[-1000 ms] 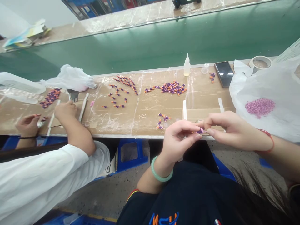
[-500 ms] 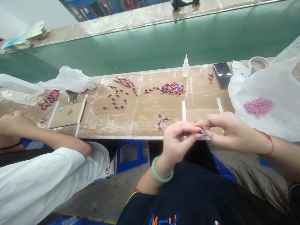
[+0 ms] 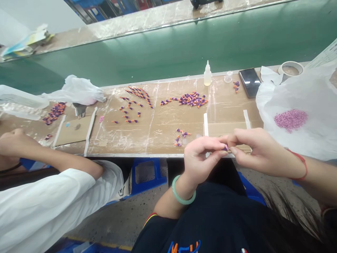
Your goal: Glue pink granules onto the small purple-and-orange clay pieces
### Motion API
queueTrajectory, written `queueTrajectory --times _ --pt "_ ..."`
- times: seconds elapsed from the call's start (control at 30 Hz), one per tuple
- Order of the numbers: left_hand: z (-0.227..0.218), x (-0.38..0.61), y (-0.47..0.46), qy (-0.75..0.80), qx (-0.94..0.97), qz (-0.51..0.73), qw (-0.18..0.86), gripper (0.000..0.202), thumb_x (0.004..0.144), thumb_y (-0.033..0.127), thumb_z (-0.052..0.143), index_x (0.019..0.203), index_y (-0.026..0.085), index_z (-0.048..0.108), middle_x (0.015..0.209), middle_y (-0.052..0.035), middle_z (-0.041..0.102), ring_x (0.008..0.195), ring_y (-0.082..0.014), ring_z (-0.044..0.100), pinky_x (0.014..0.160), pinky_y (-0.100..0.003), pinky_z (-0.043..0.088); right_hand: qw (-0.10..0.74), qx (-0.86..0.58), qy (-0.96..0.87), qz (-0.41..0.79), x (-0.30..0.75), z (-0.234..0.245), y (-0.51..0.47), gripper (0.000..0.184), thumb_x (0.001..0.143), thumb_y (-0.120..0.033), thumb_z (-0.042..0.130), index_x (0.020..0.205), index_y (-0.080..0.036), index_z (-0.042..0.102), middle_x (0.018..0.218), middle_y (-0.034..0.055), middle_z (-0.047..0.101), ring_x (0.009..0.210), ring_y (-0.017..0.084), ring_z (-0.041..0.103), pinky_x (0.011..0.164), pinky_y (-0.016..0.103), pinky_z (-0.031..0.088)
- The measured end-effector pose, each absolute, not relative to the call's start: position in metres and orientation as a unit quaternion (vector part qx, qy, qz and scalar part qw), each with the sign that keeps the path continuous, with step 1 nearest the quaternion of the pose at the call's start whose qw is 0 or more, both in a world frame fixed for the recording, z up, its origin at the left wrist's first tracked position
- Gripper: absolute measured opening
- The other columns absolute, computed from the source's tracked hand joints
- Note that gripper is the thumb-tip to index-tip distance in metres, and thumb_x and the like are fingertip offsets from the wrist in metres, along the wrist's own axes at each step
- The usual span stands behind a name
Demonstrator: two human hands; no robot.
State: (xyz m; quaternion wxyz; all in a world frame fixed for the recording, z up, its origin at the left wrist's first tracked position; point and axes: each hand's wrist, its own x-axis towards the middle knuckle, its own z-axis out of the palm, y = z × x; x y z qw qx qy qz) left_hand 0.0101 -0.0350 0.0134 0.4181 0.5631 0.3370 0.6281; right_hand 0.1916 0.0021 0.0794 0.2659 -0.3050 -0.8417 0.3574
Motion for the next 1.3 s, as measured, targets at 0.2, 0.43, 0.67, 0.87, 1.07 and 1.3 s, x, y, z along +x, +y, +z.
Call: queueTrajectory --times 0.2,0.43,0.67,0.87,1.07,1.3 --pt "0.014 0.012 -0.033 0.324 0.570 0.630 0.416 0.010 0.081 0.018 0.083 0.088 0.021 0.077 0.085 -0.0036 0.079 0.088 -0.0198 0.078 0.079 -0.030 0.063 0.266 -0.312 -0.840 0.356 0.192 0.081 0.001 0.015 0.087 -0.011 0.050 0.074 -0.019 0.049 0.066 -0.0042 0.058 0.056 0.007 0.049 0.052 0.019 0.037" --pt "0.015 0.011 -0.032 0.331 0.576 0.619 0.419 0.009 0.080 0.022 0.084 0.086 0.021 0.077 0.081 -0.0037 0.078 0.085 -0.0210 0.078 0.079 -0.034 0.064 0.249 -0.328 -0.833 0.369 0.194 0.079 -0.001 0.012 0.090 -0.015 0.048 0.080 -0.020 0.052 0.077 0.0012 0.068 0.064 0.011 0.061 0.058 0.021 0.044" --pt "0.017 0.013 -0.032 0.328 0.576 0.627 0.409 0.010 0.080 0.019 0.083 0.087 0.021 0.077 0.082 -0.0026 0.078 0.081 -0.0167 0.076 0.076 -0.028 0.062 0.262 -0.316 -0.845 0.341 0.194 0.078 -0.003 0.014 0.092 -0.013 0.047 0.084 -0.019 0.056 0.087 0.0037 0.073 0.069 0.011 0.065 0.061 0.022 0.047" --pt "0.017 0.012 -0.029 0.340 0.569 0.621 0.418 0.009 0.079 0.022 0.084 0.083 0.020 0.076 0.081 -0.0040 0.078 0.081 -0.0188 0.076 0.077 -0.032 0.062 0.257 -0.326 -0.848 0.331 0.191 0.075 -0.003 0.014 0.091 -0.012 0.046 0.086 -0.019 0.057 0.094 0.0059 0.075 0.076 0.014 0.070 0.064 0.023 0.050" --pt "0.021 0.006 -0.025 0.379 0.566 0.588 0.437 0.013 0.080 0.028 0.083 0.085 0.019 0.076 0.083 -0.0059 0.079 0.073 -0.0154 0.074 0.064 -0.024 0.060 0.276 -0.382 -0.819 0.328 0.207 0.072 0.005 0.010 0.096 -0.027 0.055 0.102 -0.021 0.061 0.119 0.0097 0.073 0.110 0.023 0.072 0.084 0.032 0.060" --pt "0.005 -0.046 -0.014 0.487 0.616 0.475 0.396 0.009 0.080 0.024 0.078 0.084 0.017 0.074 0.083 -0.0068 0.078 0.072 -0.0164 0.072 0.065 -0.027 0.058 0.242 -0.616 -0.718 0.214 0.305 0.032 0.006 0.021 0.093 -0.032 0.060 0.111 -0.028 0.070 0.123 0.0118 0.072 0.109 0.024 0.070 0.086 0.039 0.056"
